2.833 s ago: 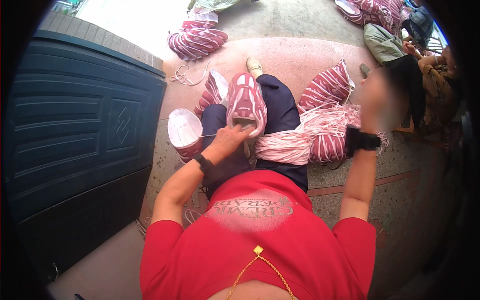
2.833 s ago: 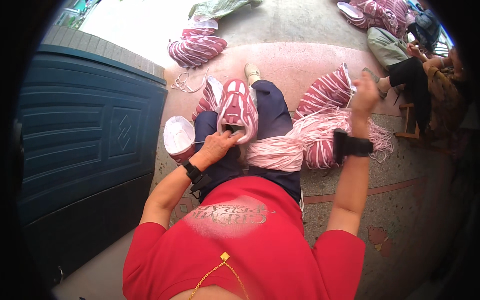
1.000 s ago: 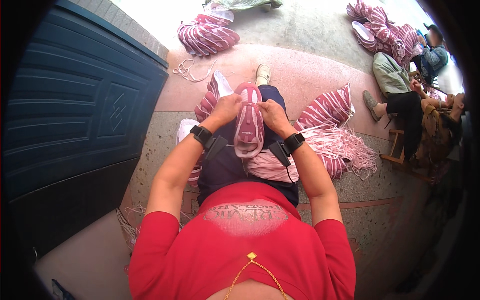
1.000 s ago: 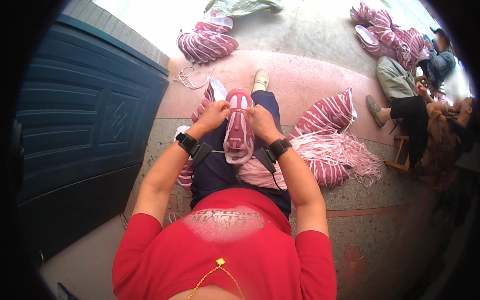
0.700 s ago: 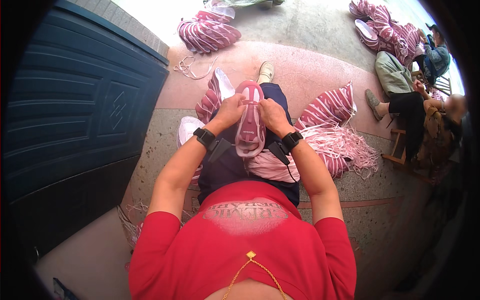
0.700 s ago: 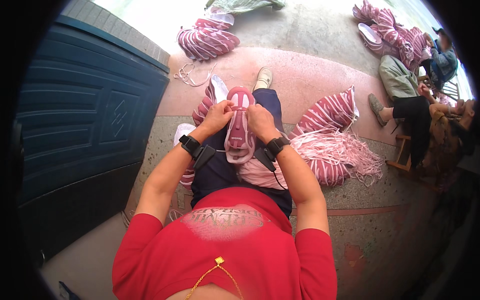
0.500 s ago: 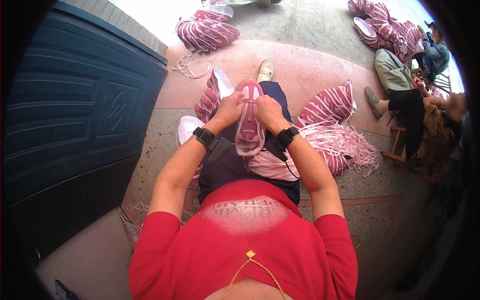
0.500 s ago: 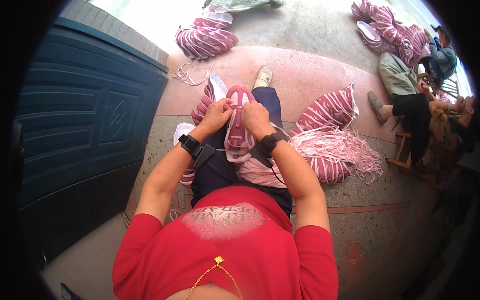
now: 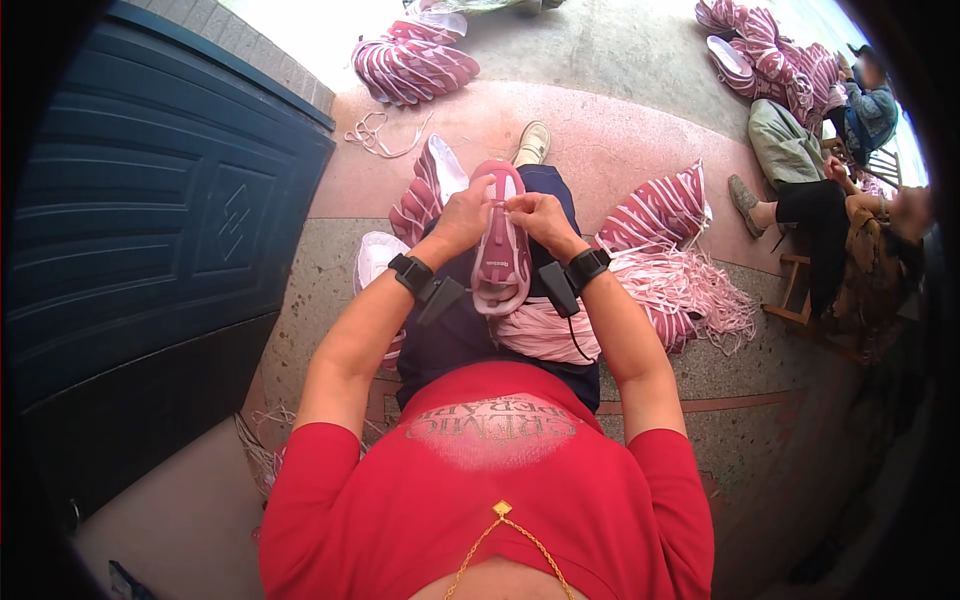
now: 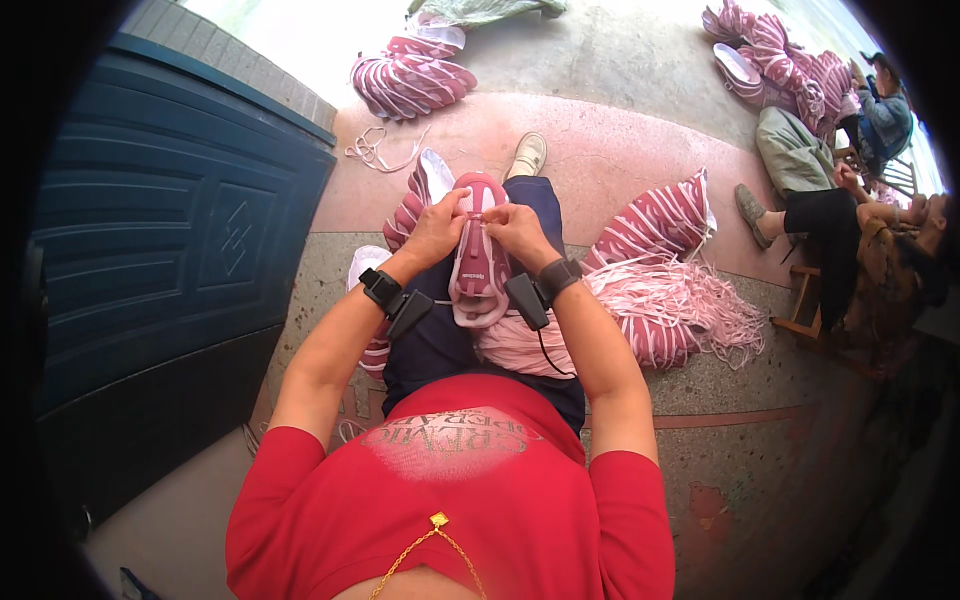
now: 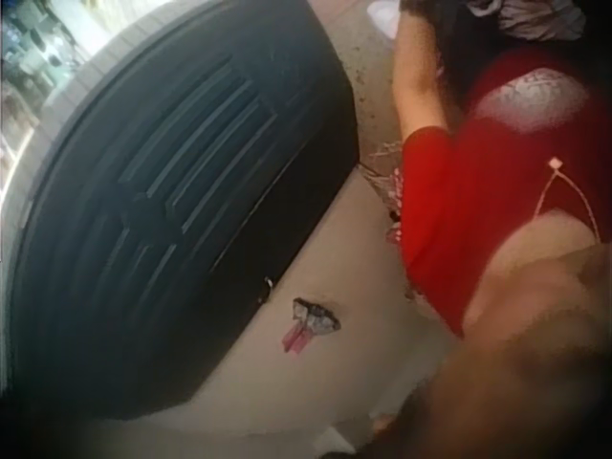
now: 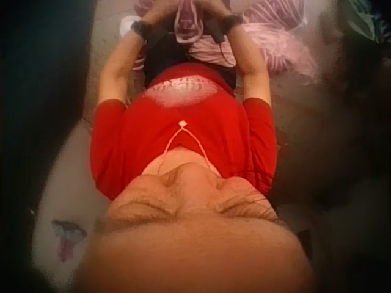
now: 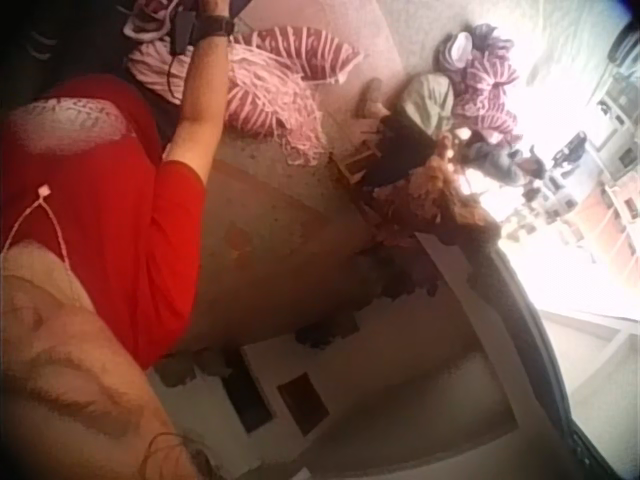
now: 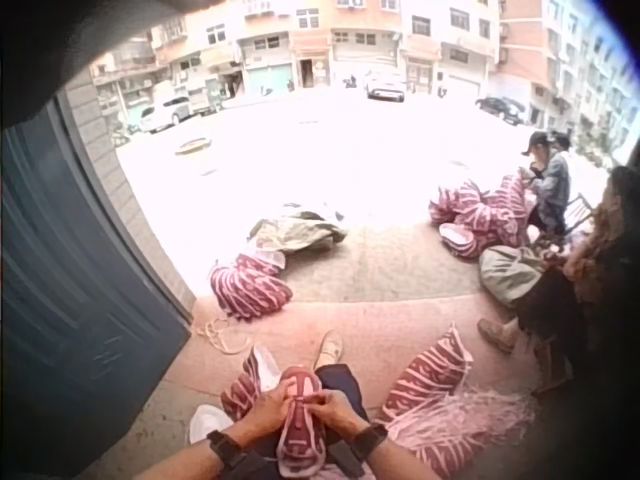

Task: The person sits on the floor and laces a pink sneaker with a long white shoelace. They repeatedly thread the lace through the eyelets, pull it tight, and adjust the tension, working on a single shoe while surrounded by piles of similar shoes.

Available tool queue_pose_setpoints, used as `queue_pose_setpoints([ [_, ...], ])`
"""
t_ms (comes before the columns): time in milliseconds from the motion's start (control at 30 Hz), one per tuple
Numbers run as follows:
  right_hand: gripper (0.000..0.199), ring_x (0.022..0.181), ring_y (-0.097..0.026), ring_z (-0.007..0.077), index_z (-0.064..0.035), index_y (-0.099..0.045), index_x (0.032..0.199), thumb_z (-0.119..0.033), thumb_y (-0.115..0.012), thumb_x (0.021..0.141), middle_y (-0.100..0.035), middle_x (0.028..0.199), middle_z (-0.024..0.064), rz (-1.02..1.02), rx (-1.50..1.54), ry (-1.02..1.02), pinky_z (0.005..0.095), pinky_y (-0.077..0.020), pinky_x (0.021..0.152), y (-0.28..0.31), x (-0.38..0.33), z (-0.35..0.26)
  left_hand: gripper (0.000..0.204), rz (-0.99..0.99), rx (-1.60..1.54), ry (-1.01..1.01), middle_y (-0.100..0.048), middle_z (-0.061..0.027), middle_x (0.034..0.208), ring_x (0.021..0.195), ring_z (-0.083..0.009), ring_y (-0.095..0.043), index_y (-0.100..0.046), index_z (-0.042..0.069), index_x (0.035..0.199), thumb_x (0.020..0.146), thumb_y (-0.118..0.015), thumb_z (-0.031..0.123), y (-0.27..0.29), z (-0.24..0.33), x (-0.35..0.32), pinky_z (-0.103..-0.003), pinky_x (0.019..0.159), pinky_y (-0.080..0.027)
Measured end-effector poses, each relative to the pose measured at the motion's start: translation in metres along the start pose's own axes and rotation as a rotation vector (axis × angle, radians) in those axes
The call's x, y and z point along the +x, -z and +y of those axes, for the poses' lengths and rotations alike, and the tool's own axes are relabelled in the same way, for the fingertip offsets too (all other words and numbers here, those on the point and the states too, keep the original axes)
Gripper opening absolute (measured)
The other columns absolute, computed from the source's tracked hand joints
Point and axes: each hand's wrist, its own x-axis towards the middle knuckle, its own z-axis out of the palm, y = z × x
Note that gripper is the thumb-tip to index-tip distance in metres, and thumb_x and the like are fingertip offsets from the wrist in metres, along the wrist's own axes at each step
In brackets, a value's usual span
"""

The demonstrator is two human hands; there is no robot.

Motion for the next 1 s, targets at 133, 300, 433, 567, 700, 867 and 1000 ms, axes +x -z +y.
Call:
queue_pose_setpoints([
  [133, 0.021, 0.072, -0.061, 0.0136, 0.0008, -0.066, 0.094, -0.007, -0.064, 0.075, -0.066, 0.077, 0.0089, -0.103, -0.088, 0.017, 0.0273, -0.0485, 0.066, -0.003, 0.006, -0.008, 0.041, -0.04, 0.076, -0.011, -0.063, -0.0224, 0.084, 0.08, -0.0358, -0.063, -0.047, -0.001, 0.122, 0.081, -0.053, -0.001, -0.003, -0.005, 0.003, -0.04, 0.072, -0.049],
  [300, 0.016, 0.072, -0.062, 0.0172, -0.0011, -0.065, 0.092, -0.004, -0.06, 0.077, -0.065, 0.077, 0.0105, 0.04, -0.325, 0.101, 0.0293, -0.0484, 0.068, -0.005, 0.01, -0.008, 0.042, -0.131, 0.068, -0.016, -0.063, -0.024, 0.087, 0.083, -0.0375, -0.063, -0.045, -0.002, 0.124, 0.082, -0.052, -0.002, 0.001, 0.001, 0.011, -0.042, 0.073, -0.049],
  [433, 0.011, 0.075, -0.063, 0.0261, -0.0022, -0.063, 0.087, -0.006, -0.059, 0.077, -0.065, 0.079, 0.016, 0.016, -0.387, 0.127, 0.0345, -0.0491, 0.069, -0.011, 0.006, -0.021, 0.044, -0.105, 0.09, 0.024, -0.063, -0.0243, 0.088, 0.084, -0.0374, -0.063, -0.045, 0.0, 0.125, 0.082, -0.053, -0.001, 0.0, -0.005, 0.01, -0.042, 0.073, -0.048],
  [567, 0.014, 0.082, -0.063, 0.034, -0.0042, -0.062, 0.089, -0.009, -0.059, 0.077, -0.064, 0.083, 0.0197, 0.073, -0.504, 0.161, 0.0406, -0.0487, 0.072, -0.023, 0.006, -0.027, 0.046, -0.102, 0.118, 0.002, -0.063, -0.0241, 0.087, 0.084, -0.038, -0.062, -0.044, 0.001, 0.126, 0.081, -0.055, 0.0, -0.001, -0.004, 0.009, -0.043, 0.072, -0.048],
  [700, 0.02, 0.084, -0.063, 0.0361, -0.0035, -0.06, 0.094, -0.014, -0.062, 0.077, -0.064, 0.085, 0.0208, -0.002, -0.356, 0.201, 0.0417, -0.0482, 0.074, -0.012, 0.001, -0.02, 0.046, -0.211, 0.086, 0.031, -0.063, -0.0236, 0.085, 0.085, -0.0393, -0.061, -0.044, 0.001, 0.124, 0.08, -0.056, 0.001, 0.003, 0.005, 0.011, -0.045, 0.072, -0.048],
  [867, 0.024, 0.079, -0.064, 0.0304, -0.0001, -0.06, 0.097, -0.017, -0.064, 0.081, -0.065, 0.083, 0.0183, -0.008, -0.522, 0.243, 0.0374, -0.0492, 0.069, 0.012, -0.016, -0.038, 0.016, -0.245, 0.564, -0.172, -0.061, -0.0215, 0.078, 0.079, -0.0384, -0.06, -0.058, 0.0, 0.091, 0.075, -0.057, 0.002, 0.017, -0.012, 0.009, -0.046, 0.069, -0.047],
  [1000, 0.03, 0.074, -0.062, 0.0143, -0.0016, -0.065, 0.1, -0.022, -0.069, 0.079, -0.066, 0.08, 0.0068, -0.116, -0.244, -0.066, 0.0292, -0.0491, 0.065, 0.09, -0.067, -0.06, 0.012, -0.12, 0.775, -0.115, -0.061, -0.0196, 0.074, 0.074, -0.0351, -0.06, -0.059, 0.0, 0.073, 0.079, -0.05, 0.005, 0.152, -0.046, -0.015, -0.046, 0.067, -0.048],
])
